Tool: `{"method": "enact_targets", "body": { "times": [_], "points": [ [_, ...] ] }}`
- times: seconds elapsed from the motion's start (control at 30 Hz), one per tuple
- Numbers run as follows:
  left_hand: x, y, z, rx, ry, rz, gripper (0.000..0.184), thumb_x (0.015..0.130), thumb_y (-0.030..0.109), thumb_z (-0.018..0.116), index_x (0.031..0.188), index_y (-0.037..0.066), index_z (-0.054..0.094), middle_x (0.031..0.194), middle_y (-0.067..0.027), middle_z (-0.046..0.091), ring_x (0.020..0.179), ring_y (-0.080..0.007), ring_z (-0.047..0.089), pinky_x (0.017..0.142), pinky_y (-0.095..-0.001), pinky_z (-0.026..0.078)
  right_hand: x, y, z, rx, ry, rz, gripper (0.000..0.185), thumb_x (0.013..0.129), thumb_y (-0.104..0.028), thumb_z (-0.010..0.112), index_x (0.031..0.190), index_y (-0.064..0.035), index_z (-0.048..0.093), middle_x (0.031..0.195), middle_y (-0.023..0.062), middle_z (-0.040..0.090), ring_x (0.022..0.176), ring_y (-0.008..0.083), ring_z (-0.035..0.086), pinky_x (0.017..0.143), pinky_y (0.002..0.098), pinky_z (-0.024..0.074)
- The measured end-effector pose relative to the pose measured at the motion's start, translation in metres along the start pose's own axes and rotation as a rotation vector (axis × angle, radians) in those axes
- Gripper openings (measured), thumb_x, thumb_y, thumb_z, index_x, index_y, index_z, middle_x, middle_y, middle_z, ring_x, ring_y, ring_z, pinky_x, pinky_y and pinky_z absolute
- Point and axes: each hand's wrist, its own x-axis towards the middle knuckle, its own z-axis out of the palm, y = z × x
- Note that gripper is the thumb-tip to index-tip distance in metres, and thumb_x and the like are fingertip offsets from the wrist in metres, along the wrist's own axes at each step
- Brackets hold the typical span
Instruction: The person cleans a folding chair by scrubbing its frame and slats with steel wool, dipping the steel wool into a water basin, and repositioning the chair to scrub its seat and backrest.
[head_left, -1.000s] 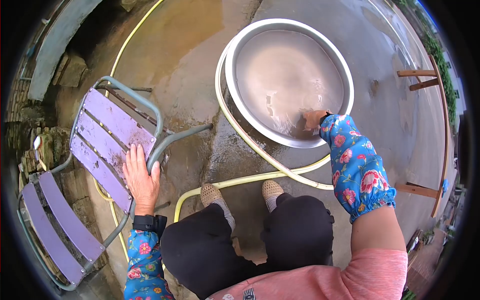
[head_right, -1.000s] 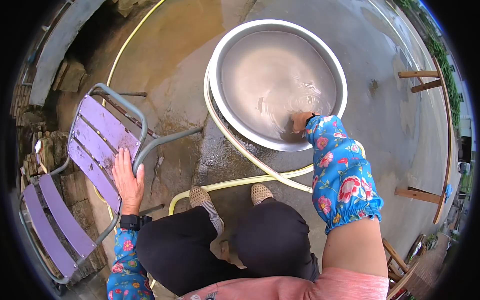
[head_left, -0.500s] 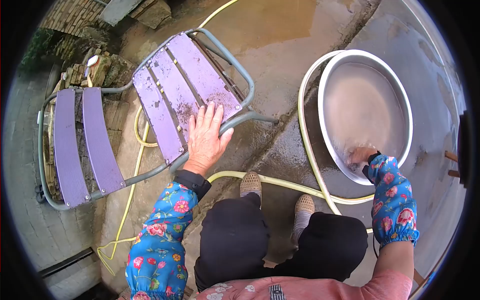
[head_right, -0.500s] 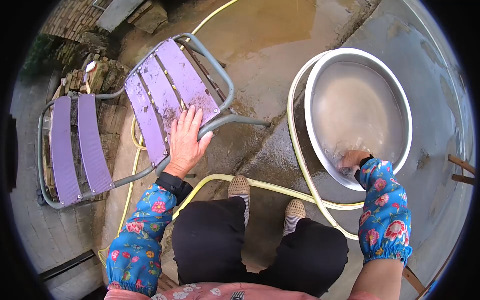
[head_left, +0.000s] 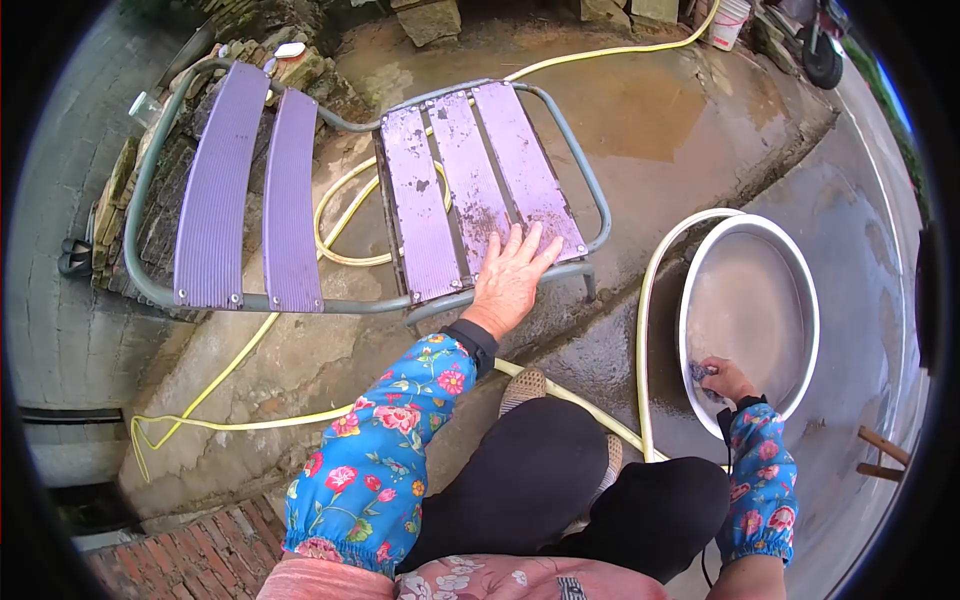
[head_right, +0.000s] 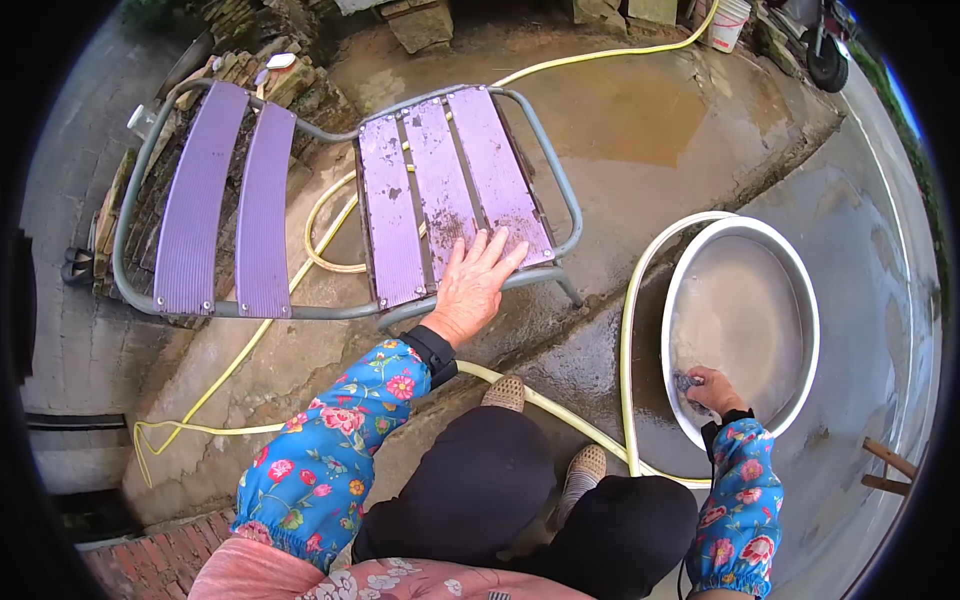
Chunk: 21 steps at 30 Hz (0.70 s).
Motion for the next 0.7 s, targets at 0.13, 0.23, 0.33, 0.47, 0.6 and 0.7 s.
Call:
{"method": "enact_targets", "body": {
  "times": [0.13,0.23,0.33,0.47,0.6,0.7],
  "points": [
    [-0.001,0.0,-0.001,-0.066,0.038,0.002,0.074,0.074,-0.005,0.059,0.142,0.018,0.043,0.144,-0.0186,0.041,0.129,-0.0417,0.041,0.104,-0.0584,0.032,-0.034,-0.024,-0.038,0.058,0.211,-0.04,0.042,0.072,-0.01,0.069,0.113,-0.0089,0.065,0.085,0.0102,0.069,0.074,0.0191,0.065,0.07,0.0313,0.0519],
    [0.0,0.003,-0.001,-0.048,-0.005,0.014,0.077,0.072,-0.005,0.061,0.143,0.019,0.043,0.145,-0.0179,0.041,0.129,-0.0422,0.042,0.104,-0.0579,0.031,-0.048,-0.024,-0.068,0.325,0.391,-0.035,0.035,0.069,-0.009,0.068,0.103,-0.0066,0.066,0.077,0.0092,0.066,0.07,0.0175,0.064,0.068,0.0316,0.0516],
    [-0.005,-0.001,-0.008,-0.091,-0.023,0.04,0.076,0.072,-0.004,0.062,0.142,0.018,0.043,0.146,-0.018,0.04,0.13,-0.0414,0.041,0.105,-0.0584,0.03,-0.035,0.002,-0.101,-0.532,0.476,-0.272,0.03,0.065,-0.006,0.065,0.095,-0.0039,0.062,0.066,0.0111,0.061,0.064,0.0177,0.061,0.065,0.0322,0.051],
    [-0.014,-0.01,0.012,-0.1,-0.03,0.063,0.074,0.073,-0.002,0.062,0.142,0.017,0.042,0.146,-0.0193,0.039,0.131,-0.0415,0.039,0.108,-0.0595,0.028,-0.03,-0.07,-0.123,-0.099,0.51,-0.165,0.033,0.063,-0.006,0.064,0.095,-0.0043,0.06,0.077,0.0202,0.063,0.071,0.0344,0.063,0.07,0.0385,0.0513],
    [-0.032,-0.006,-0.043,-0.35,-0.094,-0.045,0.063,0.078,0.006,0.063,0.139,0.01,0.044,0.144,-0.0208,0.039,0.133,-0.0417,0.036,0.108,-0.0585,0.027,-0.034,-0.164,-0.139,-0.311,0.622,-0.463,0.035,0.065,-0.009,0.064,0.099,-0.0054,0.058,0.092,0.0229,0.059,0.09,0.0399,0.058,0.082,0.044,0.048],
    [-0.083,-0.013,-0.097,-0.544,-0.026,-0.179,0.056,0.083,0.014,0.067,0.135,0.005,0.047,0.136,-0.0216,0.047,0.128,-0.0389,0.043,0.108,-0.0434,0.035,-0.041,-0.233,-0.144,-0.315,0.605,-0.645,0.033,0.067,-0.011,0.064,0.098,-0.0037,0.057,0.09,0.021,0.058,0.089,0.0413,0.058,0.082,0.0444,0.048]
  ]
}}
